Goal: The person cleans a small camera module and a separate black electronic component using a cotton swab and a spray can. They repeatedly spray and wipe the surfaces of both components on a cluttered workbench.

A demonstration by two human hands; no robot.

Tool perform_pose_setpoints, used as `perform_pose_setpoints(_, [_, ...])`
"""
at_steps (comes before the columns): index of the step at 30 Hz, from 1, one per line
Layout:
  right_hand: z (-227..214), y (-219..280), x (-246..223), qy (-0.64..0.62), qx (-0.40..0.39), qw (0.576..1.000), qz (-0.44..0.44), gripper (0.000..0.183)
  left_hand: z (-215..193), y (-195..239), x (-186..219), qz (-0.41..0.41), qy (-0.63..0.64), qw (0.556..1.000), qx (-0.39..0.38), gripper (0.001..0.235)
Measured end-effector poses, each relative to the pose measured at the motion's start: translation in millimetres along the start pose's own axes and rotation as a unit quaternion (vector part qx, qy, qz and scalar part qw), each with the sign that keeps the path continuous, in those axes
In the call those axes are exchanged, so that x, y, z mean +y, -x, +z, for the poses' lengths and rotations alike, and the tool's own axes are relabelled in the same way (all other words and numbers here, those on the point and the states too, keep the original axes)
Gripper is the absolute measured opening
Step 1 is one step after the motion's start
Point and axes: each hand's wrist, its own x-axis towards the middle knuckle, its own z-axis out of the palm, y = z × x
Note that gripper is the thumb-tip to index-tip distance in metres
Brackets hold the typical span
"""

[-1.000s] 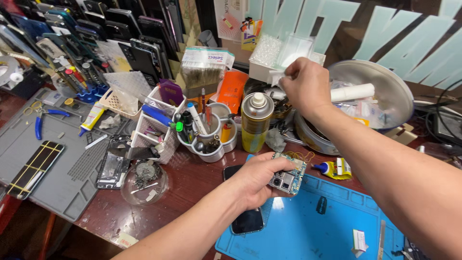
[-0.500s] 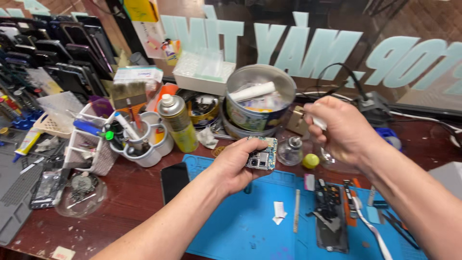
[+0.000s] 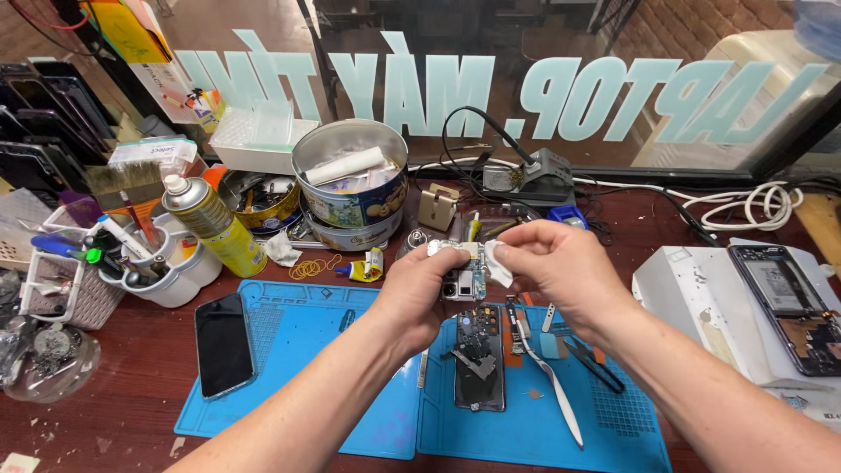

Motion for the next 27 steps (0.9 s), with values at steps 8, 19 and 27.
perform_pose_setpoints(8, [7.2,5.8,2.3,0.089,0.064,0.988,-0.105,0.018,11.1,0.6,-5.8,-0.033,-0.022,0.999,0.014,0.018])
perform_pose_setpoints(19, [28.3,-9.0,8.2,-0.050,0.074,0.995,-0.036,0.012,1.0,-1.0,11.6,-0.051,-0.021,0.998,-0.032,0.018])
perform_pose_setpoints(27, [41.7,-4.0,6.6,0.020,0.085,0.990,-0.113,0.014,-4.4,-2.6,25.7,-0.022,-0.079,0.996,-0.030,0.019])
